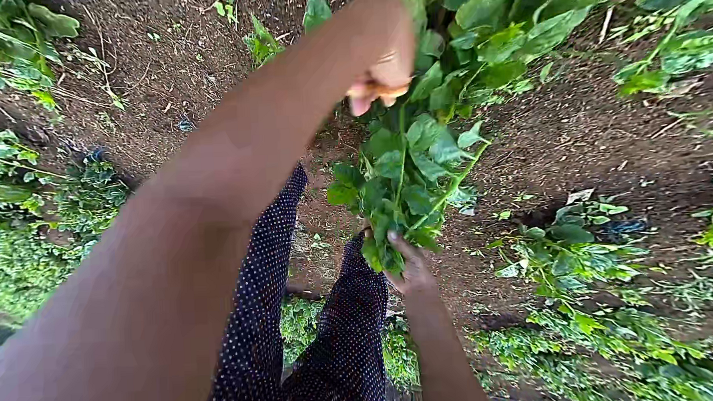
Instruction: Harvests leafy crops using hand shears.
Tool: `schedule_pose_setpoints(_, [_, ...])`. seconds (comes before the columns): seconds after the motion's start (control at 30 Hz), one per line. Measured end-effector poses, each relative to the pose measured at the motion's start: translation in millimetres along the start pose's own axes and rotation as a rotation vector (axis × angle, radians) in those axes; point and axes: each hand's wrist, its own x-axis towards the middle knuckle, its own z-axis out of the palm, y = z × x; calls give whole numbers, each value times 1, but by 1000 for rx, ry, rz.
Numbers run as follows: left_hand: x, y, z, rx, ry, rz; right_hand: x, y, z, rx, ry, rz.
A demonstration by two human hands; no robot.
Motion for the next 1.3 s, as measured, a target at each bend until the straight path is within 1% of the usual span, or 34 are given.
schedule_pose_setpoints(0.07, [-29,-40,-2,37,-94,33,-33,-10,-24,-97,-23,18])
schedule_pose_setpoints(0.1, [-48,-62,-3,9,-96,85,-49,-13,-37,-111,-56,15])
schedule_pose_setpoints(0.13, [-69,-85,-2,-59,-34,127,-66,-14,-50,-104,-107,4])
schedule_pose_setpoints(0.17, [-87,-107,1,-164,69,141,-82,-14,-62,-84,-172,-10])
schedule_pose_setpoints(0.2, [-97,-128,6,-288,180,122,-97,-13,-74,-60,-240,-30])
schedule_pose_setpoints(0.23, [-97,-148,10,-399,304,92,-111,-11,-83,-27,-308,-51])
schedule_pose_setpoints(0.3, [-76,-182,15,-619,523,18,-133,-5,-97,60,-427,-87])
schedule_pose_setpoints(0.37, [-45,-203,18,-830,645,-60,-146,3,-105,124,-447,-119])
schedule_pose_setpoints(0.4, [-31,-207,18,-910,653,-94,-149,8,-109,153,-455,-142])
schedule_pose_setpoints(0.47, [-8,-206,21,-1013,606,-119,-149,16,-113,206,-454,-177])
schedule_pose_setpoints(0.53, [-4,-192,34,-1119,530,-69,-149,22,-115,265,-394,-193])
schedule_pose_setpoints(0.57, [-9,-183,45,-1161,509,-24,-149,25,-115,295,-351,-203])
schedule_pose_setpoints(0.63, [-31,-164,70,-1163,486,87,-142,29,-115,347,-291,-229])
schedule_pose_setpoints(0.7, [-52,-137,101,-1115,515,223,-135,29,-115,402,-240,-238])
schedule_pose_setpoints(0.77, [-73,-98,134,-1084,567,323,-133,30,-116,453,-206,-218])
schedule_pose_setpoints(0.8, [-82,-77,150,-1050,577,333,-134,31,-116,464,-185,-207])
schedule_pose_setpoints(0.87, [-96,-41,174,-954,526,278,-139,34,-117,470,-155,-195])
schedule_pose_setpoints(0.93, [-100,-17,185,-915,443,239,-145,34,-116,474,-163,-199])
schedule_pose_setpoints(0.97, [-102,-13,187,-901,430,241,-149,34,-117,469,-176,-203])
schedule_pose_setpoints(1.07, [-112,-20,184,-811,474,223,-161,37,-124,486,-177,-239])
schedule_pose_setpoints(1.13, [-122,-40,171,-726,548,226,-168,36,-130,505,-196,-275])
schedule_pose_setpoints(1.2, [-136,-69,159,-629,650,254,-177,32,-136,539,-186,-312])
schedule_pose_setpoints(1.23, [-146,-82,152,-572,664,239,-184,31,-140,553,-156,-331])
schedule_pose_setpoints(1.3, [-172,-100,135,-469,606,132,-197,28,-149,604,-110,-372])
